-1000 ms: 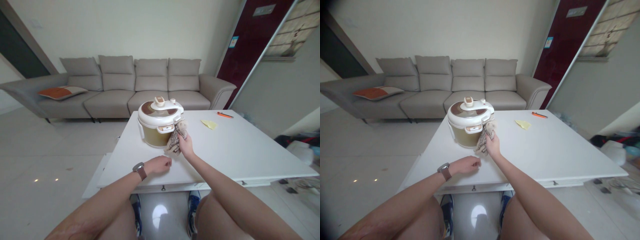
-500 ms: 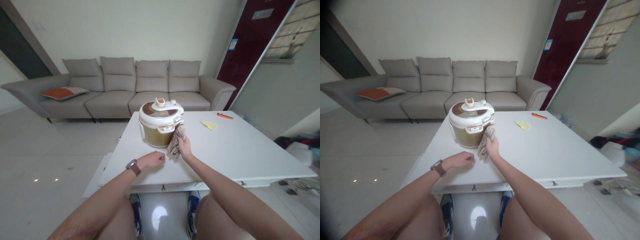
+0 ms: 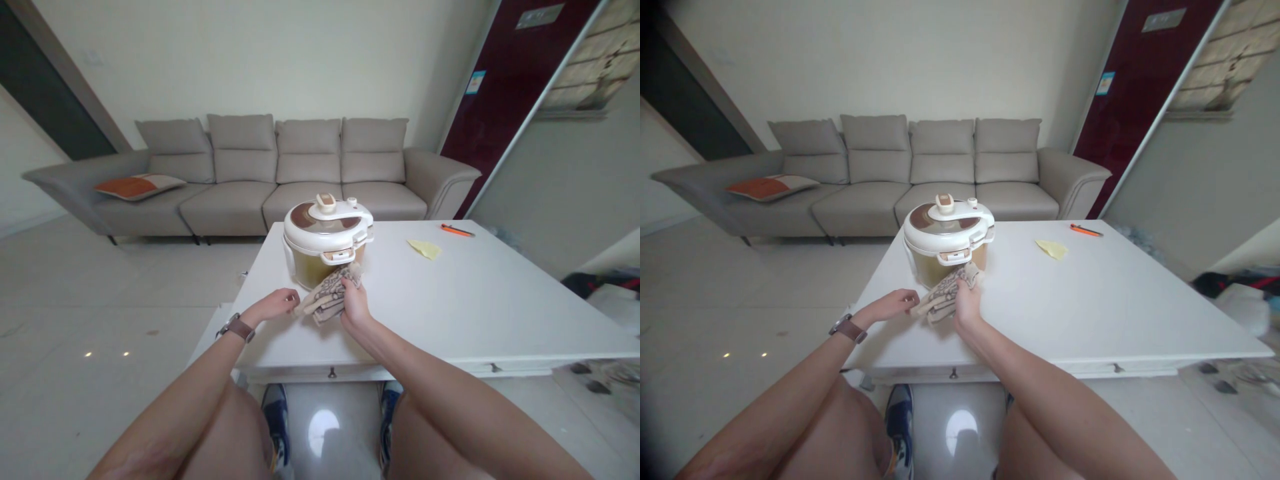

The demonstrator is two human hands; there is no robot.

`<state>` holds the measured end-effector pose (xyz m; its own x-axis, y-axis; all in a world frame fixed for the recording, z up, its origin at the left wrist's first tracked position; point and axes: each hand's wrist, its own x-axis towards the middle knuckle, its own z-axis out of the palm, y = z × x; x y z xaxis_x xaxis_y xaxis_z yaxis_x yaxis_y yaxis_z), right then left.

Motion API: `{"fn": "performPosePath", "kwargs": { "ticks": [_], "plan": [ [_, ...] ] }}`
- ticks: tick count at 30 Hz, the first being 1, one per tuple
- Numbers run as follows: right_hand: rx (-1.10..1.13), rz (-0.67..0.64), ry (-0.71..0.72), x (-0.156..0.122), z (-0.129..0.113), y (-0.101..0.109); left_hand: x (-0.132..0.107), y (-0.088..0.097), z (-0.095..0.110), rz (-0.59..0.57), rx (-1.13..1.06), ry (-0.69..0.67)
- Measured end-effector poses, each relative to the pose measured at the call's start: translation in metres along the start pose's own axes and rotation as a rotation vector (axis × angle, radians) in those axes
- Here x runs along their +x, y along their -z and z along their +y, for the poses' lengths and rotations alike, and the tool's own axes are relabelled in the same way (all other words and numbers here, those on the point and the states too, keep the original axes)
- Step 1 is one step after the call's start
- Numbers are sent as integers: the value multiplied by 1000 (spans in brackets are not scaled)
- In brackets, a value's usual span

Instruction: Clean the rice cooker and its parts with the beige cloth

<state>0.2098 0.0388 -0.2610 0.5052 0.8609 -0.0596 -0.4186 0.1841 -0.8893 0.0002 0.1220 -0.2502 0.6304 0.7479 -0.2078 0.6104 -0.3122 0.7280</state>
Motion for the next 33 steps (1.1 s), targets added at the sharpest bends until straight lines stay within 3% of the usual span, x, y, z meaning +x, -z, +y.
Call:
{"fn": "performPosePath", "kwargs": {
  "ticks": [4,10,13,18,20,33],
  "plan": [
    [152,31,-265,-11,-7,-14,-3,8,-4,174,-102,127],
    [187,38,-303,-1,-23,-9,-9,14,0,340,-269,264],
    [175,82,-260,11,-38,5,-9,12,5,336,-305,271],
    [155,160,-25,34,-70,27,-6,5,11,278,-359,268],
    [169,151,-15,39,-75,29,-5,3,13,256,-378,261],
    [230,-51,-168,14,-41,10,10,-1,10,249,-360,227]
  ]
}}
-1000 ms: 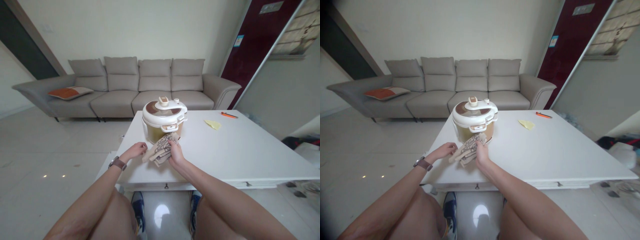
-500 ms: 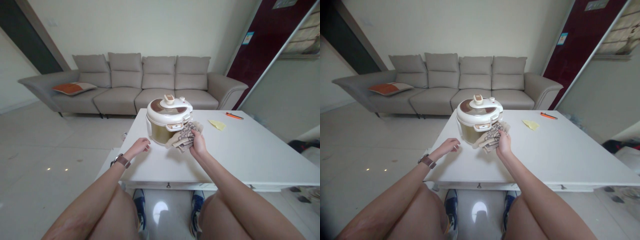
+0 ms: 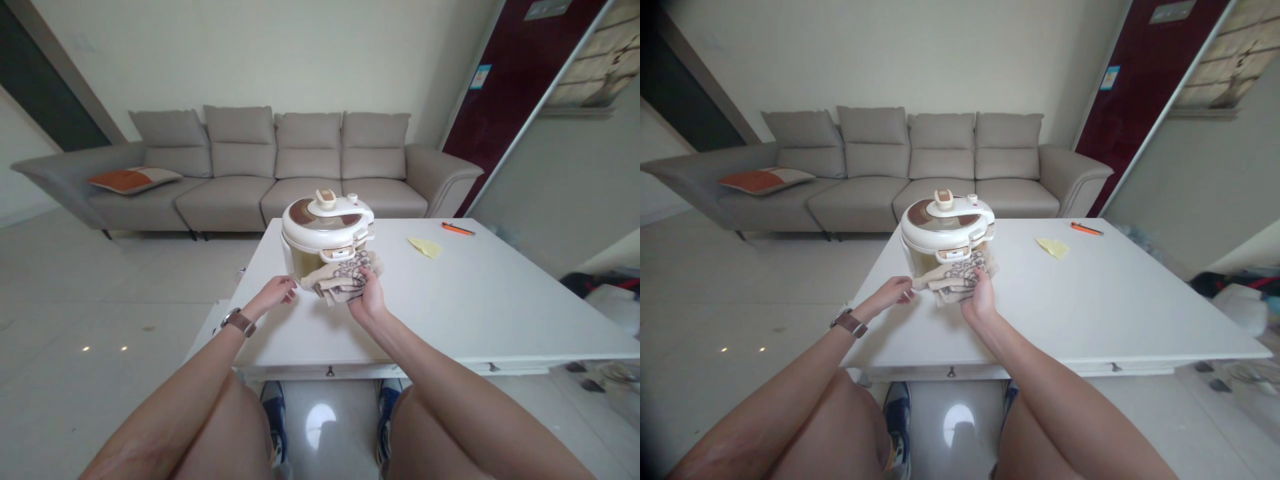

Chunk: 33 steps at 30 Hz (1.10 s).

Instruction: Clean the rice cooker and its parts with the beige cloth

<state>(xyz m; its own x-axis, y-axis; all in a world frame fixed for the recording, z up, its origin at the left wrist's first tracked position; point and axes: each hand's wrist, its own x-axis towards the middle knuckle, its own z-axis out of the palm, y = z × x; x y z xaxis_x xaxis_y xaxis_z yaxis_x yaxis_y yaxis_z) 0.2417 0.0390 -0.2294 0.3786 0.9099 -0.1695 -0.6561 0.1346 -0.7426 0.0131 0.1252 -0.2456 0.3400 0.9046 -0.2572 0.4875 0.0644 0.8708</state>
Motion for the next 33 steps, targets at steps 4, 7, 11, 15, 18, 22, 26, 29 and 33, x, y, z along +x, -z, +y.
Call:
{"fn": "performPosePath", "kwargs": {
  "ticks": [4,7,11,15,18,22,26,29,33],
  "plan": [
    [56,-12,-110,-16,7,-10,-1,4,1,16,-37,-14],
    [36,-83,-214,-23,5,-15,-1,4,1,6,-27,-81],
    [24,-63,-325,-17,-13,-9,-2,2,2,28,-21,-38],
    [-30,129,-111,6,-40,14,-5,3,5,48,-31,41],
    [-198,261,351,28,-59,39,-7,6,5,46,-50,35],
    [-504,338,602,53,-68,66,-8,7,4,28,-71,17],
    [-527,335,423,66,-48,67,-6,4,3,19,-82,21],
    [-502,285,287,69,-19,57,-4,3,3,23,-79,26],
    [-523,260,336,63,16,55,-3,2,1,17,-69,25]
  ]
}}
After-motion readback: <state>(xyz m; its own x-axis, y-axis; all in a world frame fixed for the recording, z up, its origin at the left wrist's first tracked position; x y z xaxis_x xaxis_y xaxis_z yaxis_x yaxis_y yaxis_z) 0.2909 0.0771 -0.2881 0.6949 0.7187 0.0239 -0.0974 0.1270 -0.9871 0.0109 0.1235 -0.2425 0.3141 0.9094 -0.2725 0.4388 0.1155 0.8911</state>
